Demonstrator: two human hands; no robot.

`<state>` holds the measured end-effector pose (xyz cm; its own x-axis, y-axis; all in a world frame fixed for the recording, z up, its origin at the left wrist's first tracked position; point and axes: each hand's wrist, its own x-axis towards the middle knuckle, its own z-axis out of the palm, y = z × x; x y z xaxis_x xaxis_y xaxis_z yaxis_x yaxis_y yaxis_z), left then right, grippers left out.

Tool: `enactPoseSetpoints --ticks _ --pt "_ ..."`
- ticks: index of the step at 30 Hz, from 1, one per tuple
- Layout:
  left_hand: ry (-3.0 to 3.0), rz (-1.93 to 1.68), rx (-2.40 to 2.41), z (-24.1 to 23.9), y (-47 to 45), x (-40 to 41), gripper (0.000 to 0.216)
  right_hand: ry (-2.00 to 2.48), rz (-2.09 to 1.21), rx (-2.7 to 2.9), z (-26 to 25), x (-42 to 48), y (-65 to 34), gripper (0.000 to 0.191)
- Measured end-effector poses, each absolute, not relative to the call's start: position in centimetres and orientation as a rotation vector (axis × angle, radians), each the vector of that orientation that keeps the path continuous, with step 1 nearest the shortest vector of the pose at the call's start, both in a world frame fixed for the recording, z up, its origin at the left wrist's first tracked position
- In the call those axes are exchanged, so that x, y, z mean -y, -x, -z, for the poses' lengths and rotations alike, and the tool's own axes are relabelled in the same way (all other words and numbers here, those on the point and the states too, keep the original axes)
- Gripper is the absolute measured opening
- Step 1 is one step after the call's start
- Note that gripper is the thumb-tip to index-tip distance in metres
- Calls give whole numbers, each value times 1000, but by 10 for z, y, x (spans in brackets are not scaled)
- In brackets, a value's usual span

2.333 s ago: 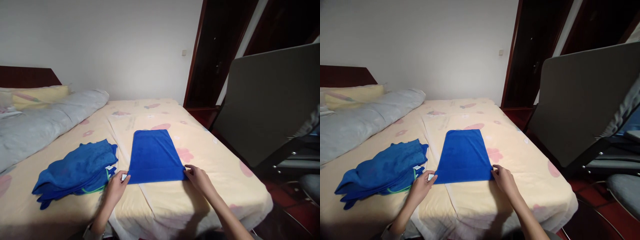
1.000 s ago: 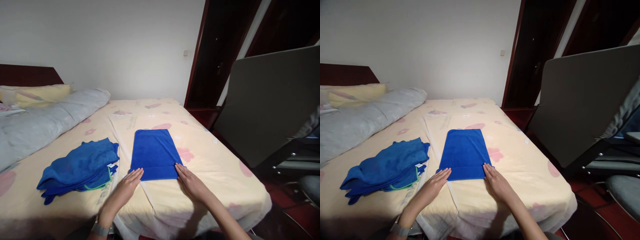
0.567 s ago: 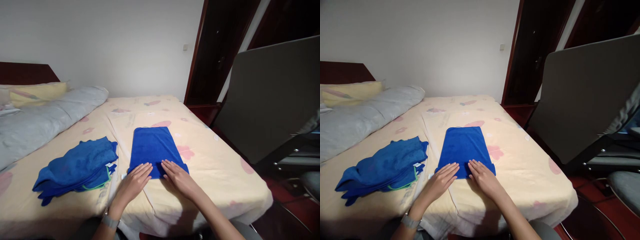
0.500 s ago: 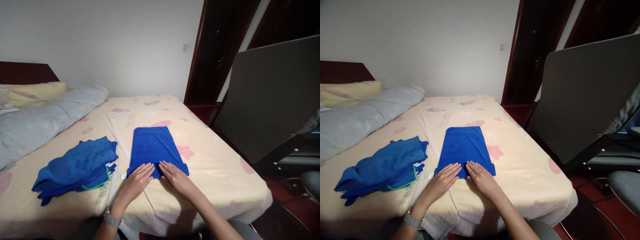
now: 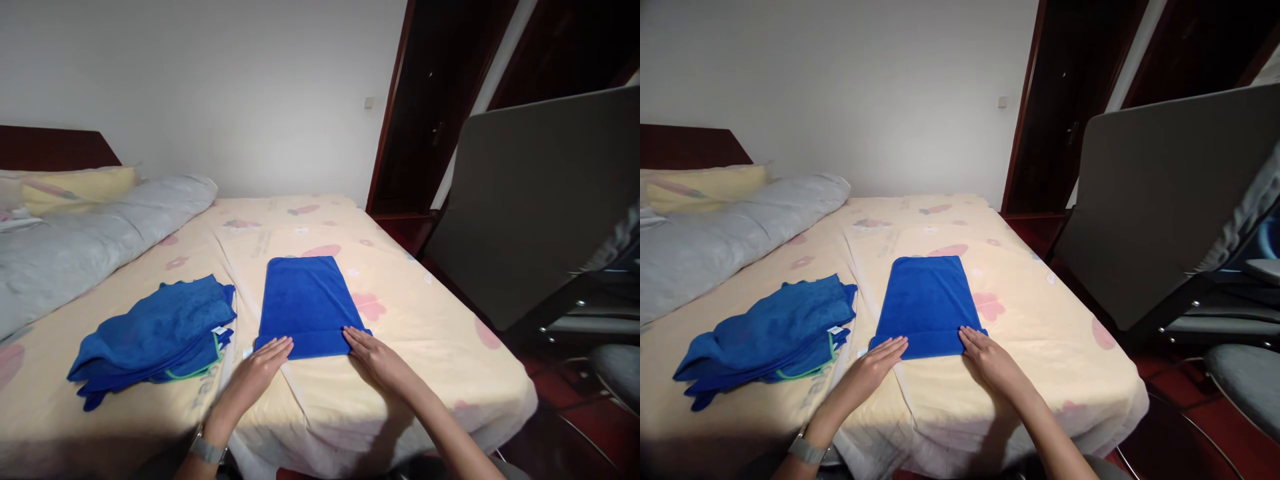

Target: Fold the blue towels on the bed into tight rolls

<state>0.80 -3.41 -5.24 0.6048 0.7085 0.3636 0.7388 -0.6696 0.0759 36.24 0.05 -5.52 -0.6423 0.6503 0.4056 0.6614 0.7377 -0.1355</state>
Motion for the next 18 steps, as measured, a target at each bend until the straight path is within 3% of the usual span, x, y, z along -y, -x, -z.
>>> enactPoseSetpoints --ticks 8,18 --pt "2647 671 1092 37 -34 31 42 927 108 2488 41 5 -322 45" --pt "2738 527 1044 42 -50 22 40 792 179 2504 67 -6 -285 43"
